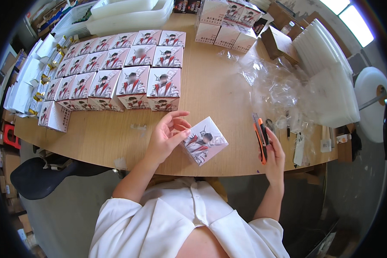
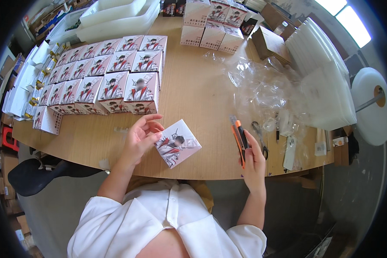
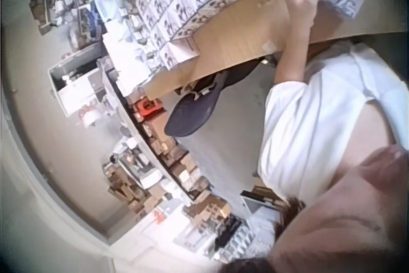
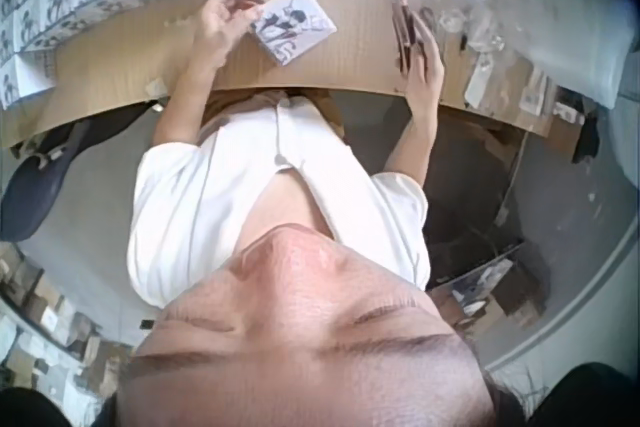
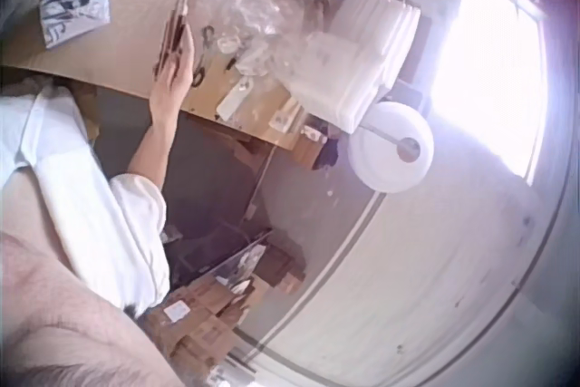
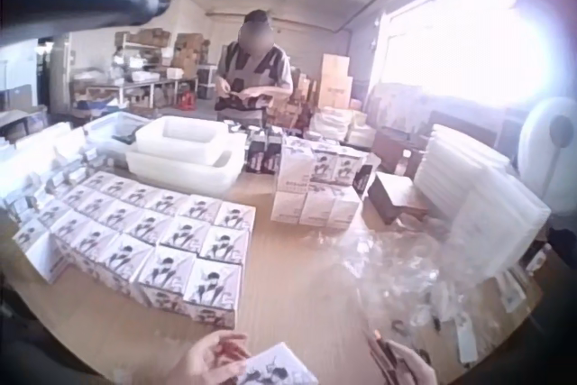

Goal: The person wraps small printed boxes in clear plastic film using a utility knife to cut the film and hands to seal the edges. The wrapped boxes are stacked on the table as the task proceeds.

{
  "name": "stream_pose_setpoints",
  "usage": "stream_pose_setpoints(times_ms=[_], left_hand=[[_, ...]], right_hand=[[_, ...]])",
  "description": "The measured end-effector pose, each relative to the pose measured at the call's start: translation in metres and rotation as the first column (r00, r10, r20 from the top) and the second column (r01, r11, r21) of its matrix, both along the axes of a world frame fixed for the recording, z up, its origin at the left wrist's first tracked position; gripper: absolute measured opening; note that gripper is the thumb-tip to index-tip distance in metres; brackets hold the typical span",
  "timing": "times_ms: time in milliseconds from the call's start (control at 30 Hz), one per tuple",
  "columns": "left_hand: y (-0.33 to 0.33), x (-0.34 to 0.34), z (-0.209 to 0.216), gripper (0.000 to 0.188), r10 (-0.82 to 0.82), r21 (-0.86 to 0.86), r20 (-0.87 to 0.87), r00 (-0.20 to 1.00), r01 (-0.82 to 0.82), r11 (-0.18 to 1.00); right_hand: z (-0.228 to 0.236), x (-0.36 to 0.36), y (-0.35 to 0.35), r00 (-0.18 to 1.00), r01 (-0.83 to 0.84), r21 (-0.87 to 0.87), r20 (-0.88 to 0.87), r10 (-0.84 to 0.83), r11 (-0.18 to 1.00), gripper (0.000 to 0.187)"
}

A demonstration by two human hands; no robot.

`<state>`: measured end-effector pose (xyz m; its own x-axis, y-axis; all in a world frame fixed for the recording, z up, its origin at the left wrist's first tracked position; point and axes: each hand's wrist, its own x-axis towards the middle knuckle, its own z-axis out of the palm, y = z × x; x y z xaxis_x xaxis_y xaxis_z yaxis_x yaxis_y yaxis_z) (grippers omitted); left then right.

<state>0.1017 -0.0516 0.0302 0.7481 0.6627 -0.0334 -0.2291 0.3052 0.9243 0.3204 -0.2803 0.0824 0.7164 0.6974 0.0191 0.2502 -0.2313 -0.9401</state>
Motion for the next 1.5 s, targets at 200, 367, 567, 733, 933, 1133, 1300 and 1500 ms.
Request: stream_pose_setpoints(times_ms=[200, 367, 567, 733, 933, 1133, 1300, 1500], left_hand=[[0.018, 0.004, -0.005, 0.061, -0.189, -0.298, 0.106, 0.976, 0.212, 0.931], [0.025, 0.010, -0.007, 0.070, -0.252, -0.372, 0.163, 0.954, 0.296, 0.880], [0.023, 0.012, -0.012, 0.071, -0.190, -0.409, 0.185, 0.964, 0.251, 0.877], [0.023, 0.011, -0.010, 0.070, -0.187, -0.425, 0.186, 0.965, 0.250, 0.870], [0.022, 0.012, -0.014, 0.069, -0.164, -0.442, 0.193, 0.967, 0.235, 0.866], [0.019, 0.012, -0.014, 0.069, -0.117, -0.448, 0.197, 0.973, 0.196, 0.872], [0.019, 0.012, -0.016, 0.071, -0.113, -0.409, 0.214, 0.970, 0.194, 0.891], [0.019, 0.011, -0.019, 0.068, -0.057, -0.370, 0.216, 0.975, 0.136, 0.919]], right_hand=[[0.040, -0.029, 0.040, 0.796, -0.573, -0.016, 0.226, 0.561, 0.820, 0.041], [0.071, -0.053, 0.072, 0.737, -0.575, -0.273, 0.237, 0.633, 0.771, 0.039], [0.075, -0.061, 0.081, 0.764, -0.557, -0.286, 0.190, 0.616, 0.779, 0.037], [0.076, -0.066, 0.081, 0.776, -0.545, -0.329, 0.151, 0.612, 0.771, 0.037], [0.084, -0.077, 0.083, 0.704, -0.562, -0.343, 0.281, 0.653, 0.753, 0.039], [0.094, -0.083, 0.090, 0.582, -0.590, -0.429, 0.362, 0.729, 0.684, 0.040], [0.110, -0.084, 0.078, 0.452, -0.571, -0.584, 0.363, 0.815, 0.577, 0.044], [0.146, -0.082, 0.047, 0.308, -0.487, -0.773, 0.284, 0.908, 0.406, 0.053]])
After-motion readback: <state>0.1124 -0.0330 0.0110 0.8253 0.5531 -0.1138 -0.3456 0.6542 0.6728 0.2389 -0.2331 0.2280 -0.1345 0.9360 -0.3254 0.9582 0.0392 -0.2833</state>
